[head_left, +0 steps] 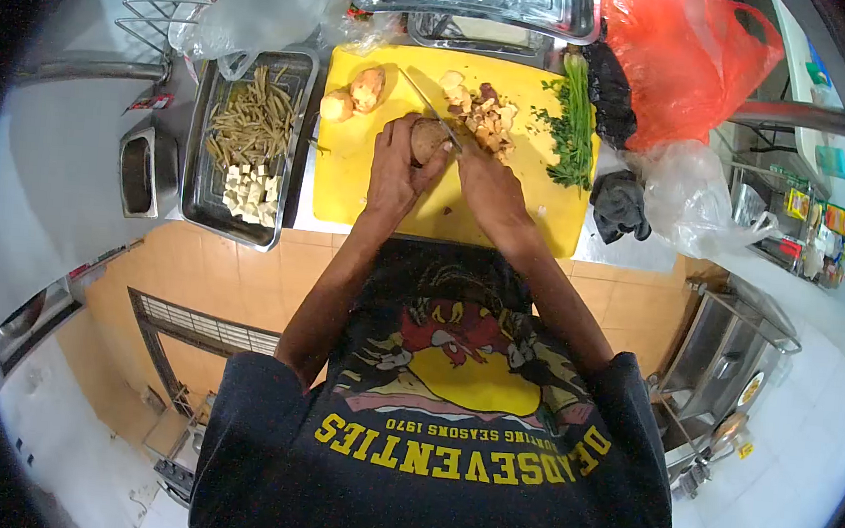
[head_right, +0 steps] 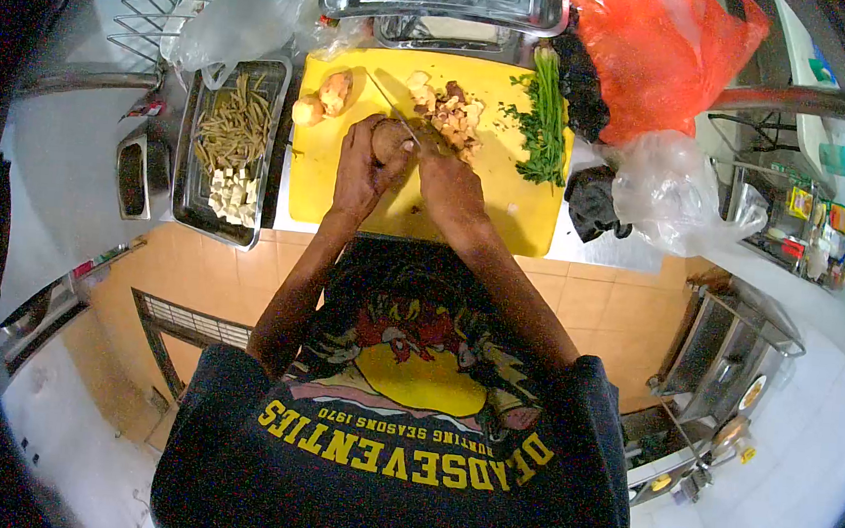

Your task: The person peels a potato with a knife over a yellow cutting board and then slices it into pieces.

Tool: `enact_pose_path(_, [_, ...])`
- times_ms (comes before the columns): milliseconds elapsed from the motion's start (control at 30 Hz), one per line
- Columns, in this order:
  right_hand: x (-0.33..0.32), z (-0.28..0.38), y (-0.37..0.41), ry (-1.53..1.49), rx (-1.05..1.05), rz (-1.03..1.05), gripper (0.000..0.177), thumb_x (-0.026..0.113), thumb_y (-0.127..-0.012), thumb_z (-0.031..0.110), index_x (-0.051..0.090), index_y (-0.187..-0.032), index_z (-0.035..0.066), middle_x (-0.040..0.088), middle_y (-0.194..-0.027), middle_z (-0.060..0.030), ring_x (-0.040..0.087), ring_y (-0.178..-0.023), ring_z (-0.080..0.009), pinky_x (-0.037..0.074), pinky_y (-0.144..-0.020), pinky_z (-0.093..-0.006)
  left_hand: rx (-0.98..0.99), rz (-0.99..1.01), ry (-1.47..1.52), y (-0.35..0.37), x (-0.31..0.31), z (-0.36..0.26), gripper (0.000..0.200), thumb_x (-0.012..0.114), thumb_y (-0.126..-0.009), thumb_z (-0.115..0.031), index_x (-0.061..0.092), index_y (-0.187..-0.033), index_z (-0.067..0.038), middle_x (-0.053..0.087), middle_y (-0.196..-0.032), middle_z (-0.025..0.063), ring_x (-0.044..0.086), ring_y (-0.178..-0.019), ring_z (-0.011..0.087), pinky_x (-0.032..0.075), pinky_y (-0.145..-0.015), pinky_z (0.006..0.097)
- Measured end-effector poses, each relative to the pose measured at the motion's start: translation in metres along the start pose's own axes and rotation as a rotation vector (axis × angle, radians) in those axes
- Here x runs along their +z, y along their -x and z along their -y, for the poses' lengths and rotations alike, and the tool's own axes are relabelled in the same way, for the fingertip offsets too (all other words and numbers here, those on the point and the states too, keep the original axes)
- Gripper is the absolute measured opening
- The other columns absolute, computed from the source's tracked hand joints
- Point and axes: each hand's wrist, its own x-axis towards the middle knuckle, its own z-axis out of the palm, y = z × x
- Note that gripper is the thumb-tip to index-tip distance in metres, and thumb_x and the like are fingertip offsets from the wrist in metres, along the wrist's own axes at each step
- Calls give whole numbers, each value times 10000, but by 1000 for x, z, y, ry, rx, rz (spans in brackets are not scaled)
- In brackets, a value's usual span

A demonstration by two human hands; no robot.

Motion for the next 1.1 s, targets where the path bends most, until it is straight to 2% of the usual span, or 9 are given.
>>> enact_pose_path(67, [-11,8,2,98,105,186,255,415,-966,193,480,-1105,-11,659,-831,-242,665,-791,-430,541,-706,-534,3,-24,-33,0,1,-1,565,739,-801,-280,494,-1226,1,557,-1121,221,508,-1013,407,422,-883,461])
enact_pose_path(167, [-18,0,23,136,147,268,244,401,-969,186,480,-1094,-7,663,-853,-249,669,-797,-424,543,-698,-531,-76,45,12,-2,-6,-9,577,714,-840,-300,466,-1251,19,543,-1165,220,503,-1096,393,411,-958,447])
enact_pose_path(300, [-20,6,24,110,169,221,229,378,-968,174,486,-1097,18,661,-863,-258,671,-807,-422,539,-702,-535,-120,25,44,0,-2,-5,573,710,-843,-307,470,-1247,21,541,-1164,224,503,-1093,394,411,-953,449])
enact_pose_path(467, [18,-5,-8,35,114,85,284,369,-995,251,504,-1109,29,643,-881,-279,629,-817,-469,498,-718,-551,23,-58,-47,4,3,-2,571,730,-818,-295,484,-1230,14,549,-1128,215,507,-1020,402,404,-889,456])
enact_pose_path(667, [4,-17,31,-174,145,37,322,358,-1001,278,507,-1141,30,630,-896,-288,604,-903,-472,466,-803,-557,-27,-42,-26,9,-1,-2,571,740,-821,-258,470,-1249,7,544,-1169,211,526,-1064,366,417,-937,434])
enact_pose_path(700, [4,-28,43,-131,159,107,326,360,-1002,289,513,-1138,35,628,-898,-289,595,-916,-477,453,-818,-558,-29,-43,-26,11,2,4,571,740,-821,-258,470,-1249,7,544,-1169,211,526,-1064,366,417,-937,434])
enact_pose_path(767, [3,-47,55,-88,170,172,330,361,-1004,300,518,-1134,40,626,-901,-291,585,-929,-482,441,-834,-558,-214,-52,465,11,4,16,576,744,-832,-234,455,-1267,8,544,-1166,192,550,-1080,303,440,-947,386])
enact_pose_path(967, [-27,-33,53,-149,243,130,315,426,-995,318,529,-1110,43,626,-893,-292,590,-887,-490,444,-781,-564,-263,-48,624,11,-15,8,629,755,-834,-226,403,-1300,8,514,-1166,143,547,-1056,227,465,-903,330])
enact_pose_path(1100, [-25,-39,48,-76,205,101,310,447,-988,317,525,-1114,44,628,-871,-288,595,-860,-492,454,-746,-564,-232,-101,534,13,-3,25,652,765,-824,-220,387,-1304,8,496,-1183,141,544,-1036,215,476,-879,321])
